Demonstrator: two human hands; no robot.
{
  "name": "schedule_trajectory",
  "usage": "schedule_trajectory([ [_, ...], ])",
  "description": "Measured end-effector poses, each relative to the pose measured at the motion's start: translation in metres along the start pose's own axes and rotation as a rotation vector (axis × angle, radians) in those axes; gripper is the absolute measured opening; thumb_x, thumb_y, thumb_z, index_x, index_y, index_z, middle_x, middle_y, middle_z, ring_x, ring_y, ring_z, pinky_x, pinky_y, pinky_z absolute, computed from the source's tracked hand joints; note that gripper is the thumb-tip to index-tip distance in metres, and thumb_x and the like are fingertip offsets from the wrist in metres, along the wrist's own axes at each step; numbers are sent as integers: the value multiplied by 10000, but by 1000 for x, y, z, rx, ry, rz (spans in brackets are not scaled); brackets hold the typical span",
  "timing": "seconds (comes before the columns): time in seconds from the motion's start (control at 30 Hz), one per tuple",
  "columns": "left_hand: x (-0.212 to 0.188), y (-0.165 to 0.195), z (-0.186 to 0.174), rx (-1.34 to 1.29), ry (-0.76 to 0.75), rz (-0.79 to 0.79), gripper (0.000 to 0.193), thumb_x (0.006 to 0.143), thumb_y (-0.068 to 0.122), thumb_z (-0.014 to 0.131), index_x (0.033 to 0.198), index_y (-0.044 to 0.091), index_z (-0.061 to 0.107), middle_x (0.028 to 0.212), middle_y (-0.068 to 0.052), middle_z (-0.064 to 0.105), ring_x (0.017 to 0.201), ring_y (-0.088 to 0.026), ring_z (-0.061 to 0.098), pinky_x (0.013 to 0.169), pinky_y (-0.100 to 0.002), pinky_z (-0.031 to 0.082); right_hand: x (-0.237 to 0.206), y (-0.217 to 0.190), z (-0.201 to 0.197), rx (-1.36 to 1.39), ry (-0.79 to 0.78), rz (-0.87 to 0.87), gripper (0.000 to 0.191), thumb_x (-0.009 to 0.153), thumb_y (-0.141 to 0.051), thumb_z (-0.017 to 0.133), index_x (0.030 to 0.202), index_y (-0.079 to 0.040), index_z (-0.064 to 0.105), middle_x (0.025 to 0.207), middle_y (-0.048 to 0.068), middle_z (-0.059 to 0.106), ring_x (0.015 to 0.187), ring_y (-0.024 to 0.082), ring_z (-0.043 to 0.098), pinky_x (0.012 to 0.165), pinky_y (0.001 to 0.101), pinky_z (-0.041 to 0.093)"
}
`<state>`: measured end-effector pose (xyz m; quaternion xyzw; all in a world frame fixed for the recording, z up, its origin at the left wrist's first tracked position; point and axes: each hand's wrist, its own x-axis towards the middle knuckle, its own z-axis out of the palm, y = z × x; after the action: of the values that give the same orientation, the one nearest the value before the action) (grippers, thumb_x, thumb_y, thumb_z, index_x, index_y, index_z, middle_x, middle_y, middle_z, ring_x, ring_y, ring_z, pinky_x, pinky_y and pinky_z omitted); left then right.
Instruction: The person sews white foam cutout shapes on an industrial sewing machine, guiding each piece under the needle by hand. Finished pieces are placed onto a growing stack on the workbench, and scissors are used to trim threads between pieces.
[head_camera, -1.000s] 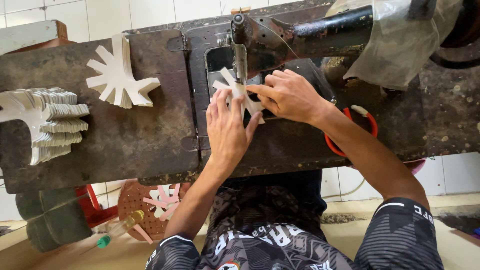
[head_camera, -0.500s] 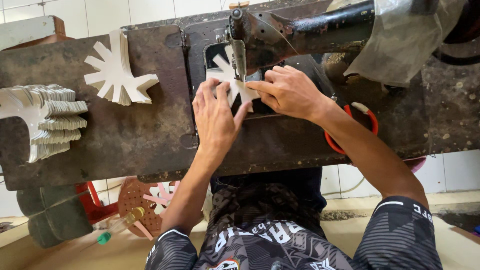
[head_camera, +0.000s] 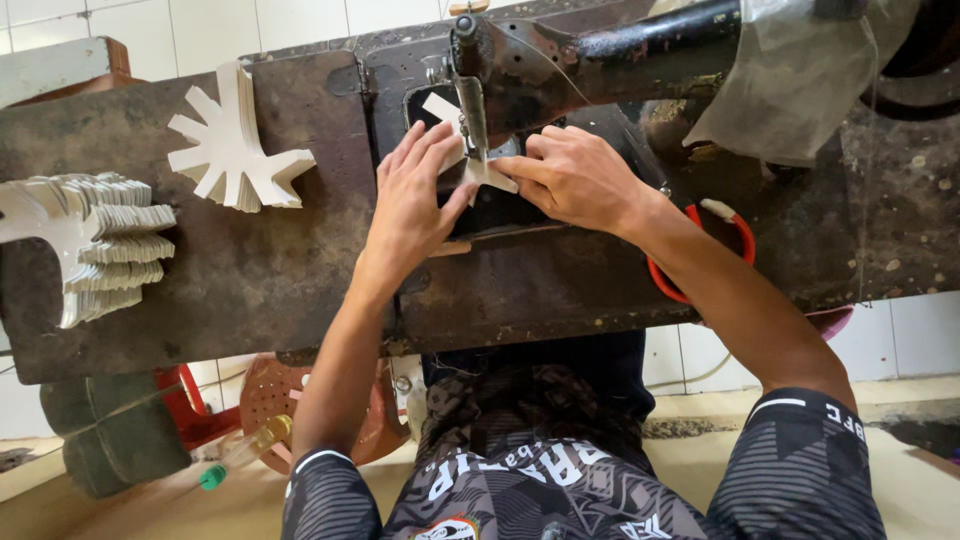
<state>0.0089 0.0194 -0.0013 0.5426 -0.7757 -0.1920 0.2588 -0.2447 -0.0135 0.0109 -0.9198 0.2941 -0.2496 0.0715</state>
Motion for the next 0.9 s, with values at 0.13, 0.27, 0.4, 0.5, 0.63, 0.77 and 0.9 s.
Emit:
schedule_trajectory([
  [0.13, 15, -9, -2, -69, -82, 66, 483, 935, 215, 739, 1378, 67, 615, 1612, -147, 476, 1572, -389, 275, 1247, -528, 214, 2, 1, -3, -8, -11, 4, 255, 955, -150, 706, 1207, -163, 743, 814, 20, 566, 817, 224, 594, 742, 380, 517],
  [0.27, 20, -3, 7, -5, -66, 52, 521, 885, 342, 813, 1267, 43, 625, 1630, -148, 419, 1576, -389, 230, 1254, -560, 175, 4, -1, -6, 4, -9, -3, 263, 935, -169, 716, 1196, -151, 741, 827, 31, 571, 829, 237, 596, 749, 391, 519],
  [0.4, 20, -1, 3, -45, -38, 95, 617, 868, 422, 854, 1317, 56, 642, 1601, -208, 332, 1526, -431, 215, 1198, -600, 176, 3, 4, -3, 249, 44, 96, 185, 971, -128, 672, 1141, -106, 742, 945, 54, 670, 883, 226, 660, 782, 395, 556],
  [0.5, 21, -4, -3, -64, -112, 62, 552, 860, 397, 835, 1313, 120, 683, 1548, -149, 407, 1519, -399, 291, 1234, -571, 220, 2, 23, 10, 270, -220, 573, 206, 1050, -213, 670, 982, -32, 743, 876, 139, 721, 823, 279, 701, 743, 426, 544],
  [0.63, 21, -8, -2, -58, -110, 98, 510, 898, 375, 832, 1300, 102, 676, 1533, -122, 458, 1538, -371, 313, 1253, -571, 204, 12, 61, 31, -291, -82, 20, 95, 896, -85, 670, 933, -104, 756, 1025, 86, 745, 994, 265, 702, 819, 391, 566],
  [0.77, 23, -14, 3, -57, -89, 127, 487, 916, 328, 810, 1335, 117, 681, 1568, -119, 460, 1545, -355, 294, 1247, -559, 184, 12, 64, 36, -98, -13, 268, 105, 882, -143, 755, 985, -129, 749, 975, 7, 730, 1003, 191, 671, 917, 384, 540],
  [0.9, 27, -19, 5, -47, -92, 129, 468, 929, 308, 797, 1347, 132, 682, 1596, -112, 458, 1556, -342, 279, 1257, -548, 165, 5, 49, 30, 926, 143, 690, 255, 955, -151, 731, 1203, -93, 733, 1042, -32, 725, 943, 77, 625, 794, 284, 503],
])
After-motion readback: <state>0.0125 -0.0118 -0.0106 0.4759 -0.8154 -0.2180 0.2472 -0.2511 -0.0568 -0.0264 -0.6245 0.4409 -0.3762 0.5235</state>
